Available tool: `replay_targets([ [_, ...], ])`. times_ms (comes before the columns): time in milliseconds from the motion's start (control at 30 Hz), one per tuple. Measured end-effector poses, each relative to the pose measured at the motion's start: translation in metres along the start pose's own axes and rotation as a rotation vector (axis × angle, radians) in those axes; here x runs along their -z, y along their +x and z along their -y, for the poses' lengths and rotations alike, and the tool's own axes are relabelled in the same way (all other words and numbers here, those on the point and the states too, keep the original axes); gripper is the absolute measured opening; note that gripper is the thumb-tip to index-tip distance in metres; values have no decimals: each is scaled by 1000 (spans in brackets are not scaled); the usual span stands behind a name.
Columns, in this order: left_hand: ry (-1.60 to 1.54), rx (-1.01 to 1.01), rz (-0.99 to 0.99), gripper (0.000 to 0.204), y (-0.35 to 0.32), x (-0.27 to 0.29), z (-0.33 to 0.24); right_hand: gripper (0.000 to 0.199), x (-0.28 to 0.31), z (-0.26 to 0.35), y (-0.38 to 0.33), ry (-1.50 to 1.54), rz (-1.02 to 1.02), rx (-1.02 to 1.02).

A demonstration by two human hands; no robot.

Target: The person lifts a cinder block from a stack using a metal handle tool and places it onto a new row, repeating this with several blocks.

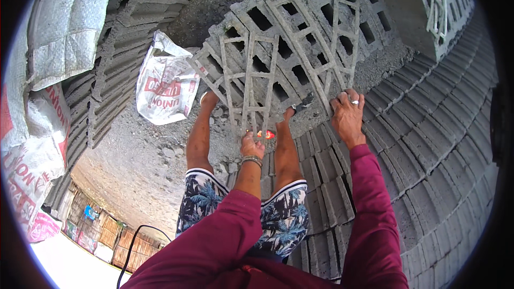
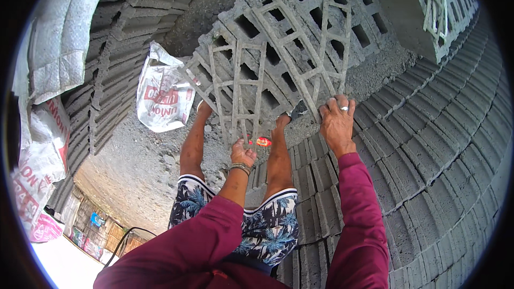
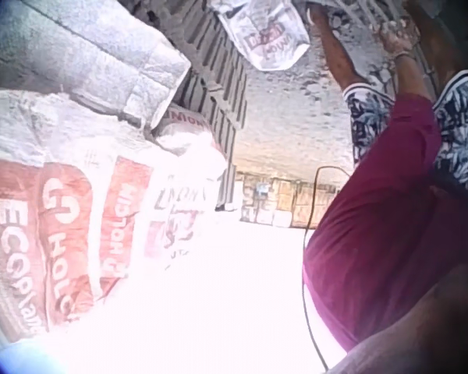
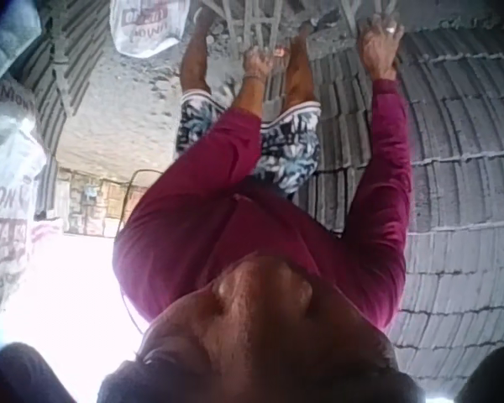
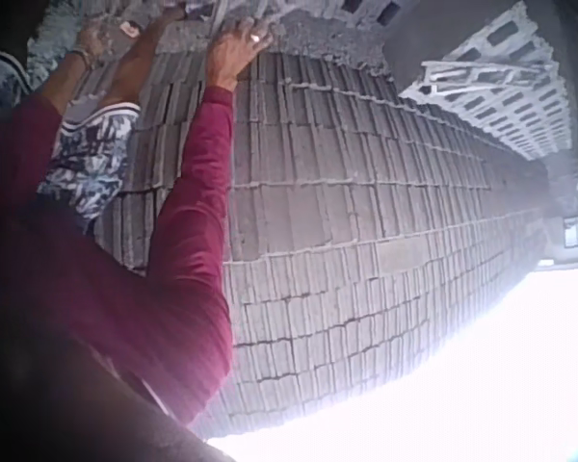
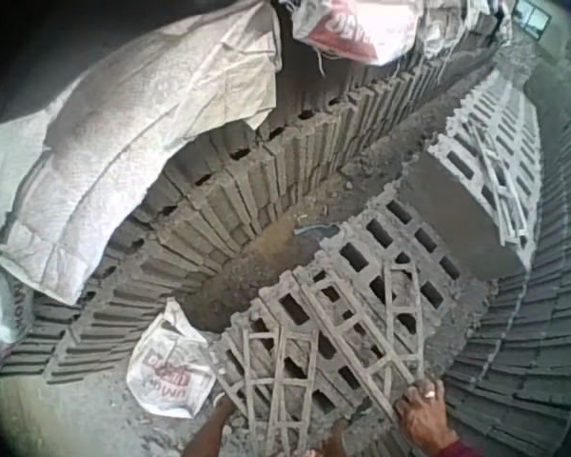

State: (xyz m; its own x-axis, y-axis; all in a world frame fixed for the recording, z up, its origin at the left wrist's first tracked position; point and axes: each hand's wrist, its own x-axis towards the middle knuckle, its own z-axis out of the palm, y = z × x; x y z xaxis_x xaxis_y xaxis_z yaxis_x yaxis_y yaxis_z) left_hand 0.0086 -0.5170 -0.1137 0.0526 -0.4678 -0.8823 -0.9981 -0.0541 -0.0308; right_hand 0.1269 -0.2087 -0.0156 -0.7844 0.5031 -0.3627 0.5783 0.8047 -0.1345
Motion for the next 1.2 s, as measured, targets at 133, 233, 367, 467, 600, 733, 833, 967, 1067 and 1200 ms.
replay_targets([
  [133,25,-45,211,30,-26,24,-3,20,32,12,-5,33,-9,0],
  [233,32,12,318,23,-48,32,-12,24,53,15,-6,33,-11,16],
  [367,71,97,512,20,-71,48,-33,25,81,26,-2,43,-23,16],
  [467,35,103,651,22,-92,56,-49,26,101,38,2,61,-59,27],
  [600,-4,23,744,29,-114,71,-78,29,131,57,9,95,-88,15],
  [733,30,-76,639,31,-147,74,-124,33,178,77,6,150,-119,-75],
  [833,135,-221,582,30,-192,54,-162,34,205,85,-15,152,-197,-215],
  [967,187,-689,618,35,-216,58,-226,34,254,145,-38,767,-193,-688],
  [1067,410,-1175,128,34,-222,37,-280,32,286,207,-70,1378,-418,-986],
  [1200,963,-1405,90,39,-284,22,-293,23,287,245,-130,1580,-640,-1197],
])
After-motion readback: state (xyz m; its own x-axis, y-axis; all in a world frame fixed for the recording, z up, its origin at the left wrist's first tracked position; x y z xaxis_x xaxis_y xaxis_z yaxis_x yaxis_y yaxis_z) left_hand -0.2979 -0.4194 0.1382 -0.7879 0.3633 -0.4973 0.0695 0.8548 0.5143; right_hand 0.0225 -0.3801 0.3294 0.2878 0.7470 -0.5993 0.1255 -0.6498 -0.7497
